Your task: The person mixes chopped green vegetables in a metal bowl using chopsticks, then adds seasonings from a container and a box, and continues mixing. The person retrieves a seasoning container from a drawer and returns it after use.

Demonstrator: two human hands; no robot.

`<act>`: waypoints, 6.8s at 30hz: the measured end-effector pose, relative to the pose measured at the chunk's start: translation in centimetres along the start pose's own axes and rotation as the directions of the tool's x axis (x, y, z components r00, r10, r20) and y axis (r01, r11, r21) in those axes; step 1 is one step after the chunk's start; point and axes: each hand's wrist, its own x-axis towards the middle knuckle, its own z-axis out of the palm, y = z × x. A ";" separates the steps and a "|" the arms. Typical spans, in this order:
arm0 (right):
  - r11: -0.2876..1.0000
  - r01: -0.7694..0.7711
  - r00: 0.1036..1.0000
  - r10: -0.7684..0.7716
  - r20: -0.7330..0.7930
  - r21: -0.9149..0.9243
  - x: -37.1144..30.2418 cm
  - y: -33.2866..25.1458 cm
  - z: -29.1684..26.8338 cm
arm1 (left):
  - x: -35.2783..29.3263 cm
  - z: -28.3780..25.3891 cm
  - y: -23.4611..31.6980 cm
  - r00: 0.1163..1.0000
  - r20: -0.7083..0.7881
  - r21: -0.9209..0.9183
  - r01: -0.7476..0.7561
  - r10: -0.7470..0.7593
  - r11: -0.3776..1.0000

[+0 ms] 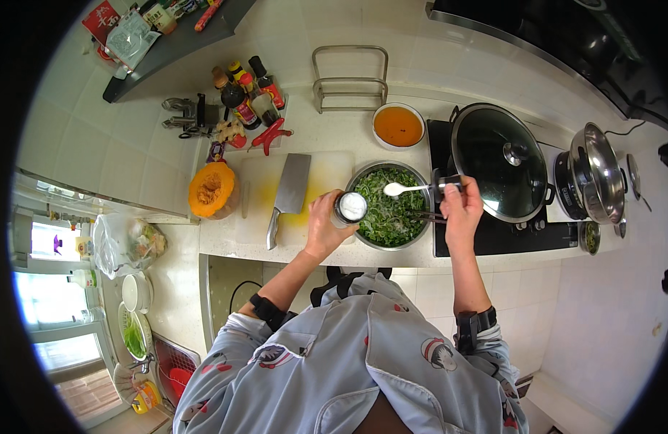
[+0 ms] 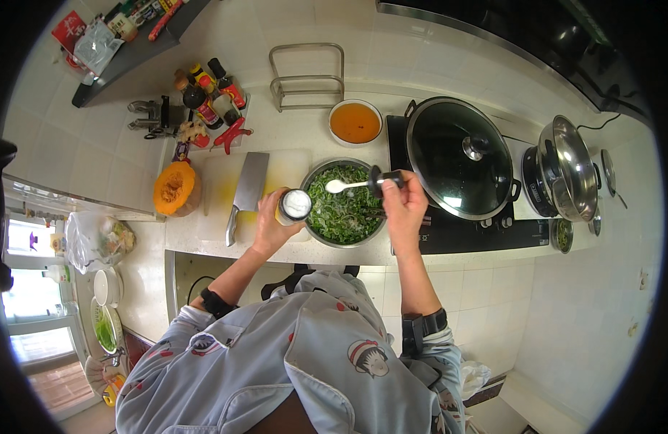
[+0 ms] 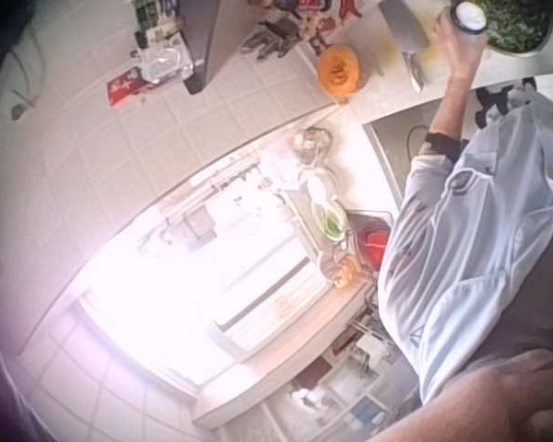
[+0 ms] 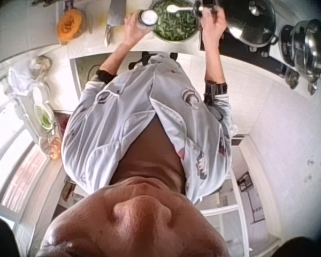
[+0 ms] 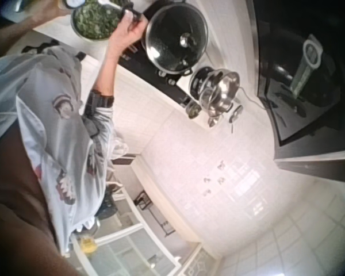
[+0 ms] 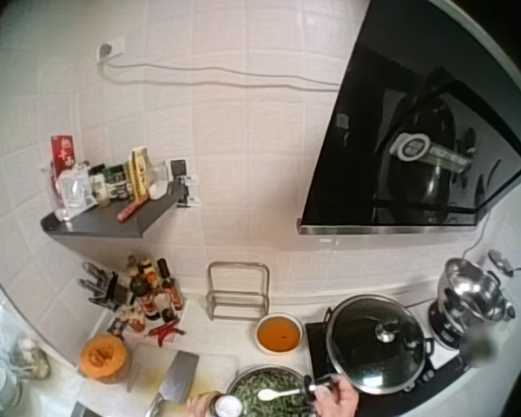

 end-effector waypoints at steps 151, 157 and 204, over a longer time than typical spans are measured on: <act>0.946 -0.200 0.953 0.249 0.173 -0.257 -0.8 10.2 -3.4 | -4.2 11.1 -9.5 0.517 0.477 -0.431 0.842 -0.711 0.324; 0.835 -0.431 0.894 0.447 -0.034 -0.343 0.0 11.4 -4.9 | -4.0 11.0 -8.9 0.500 0.448 -0.442 0.845 -0.742 0.302; 0.847 -0.193 0.897 0.357 0.261 -0.495 1.8 11.5 -3.7 | -3.7 11.6 -10.7 0.549 0.440 -0.378 0.831 -0.711 0.407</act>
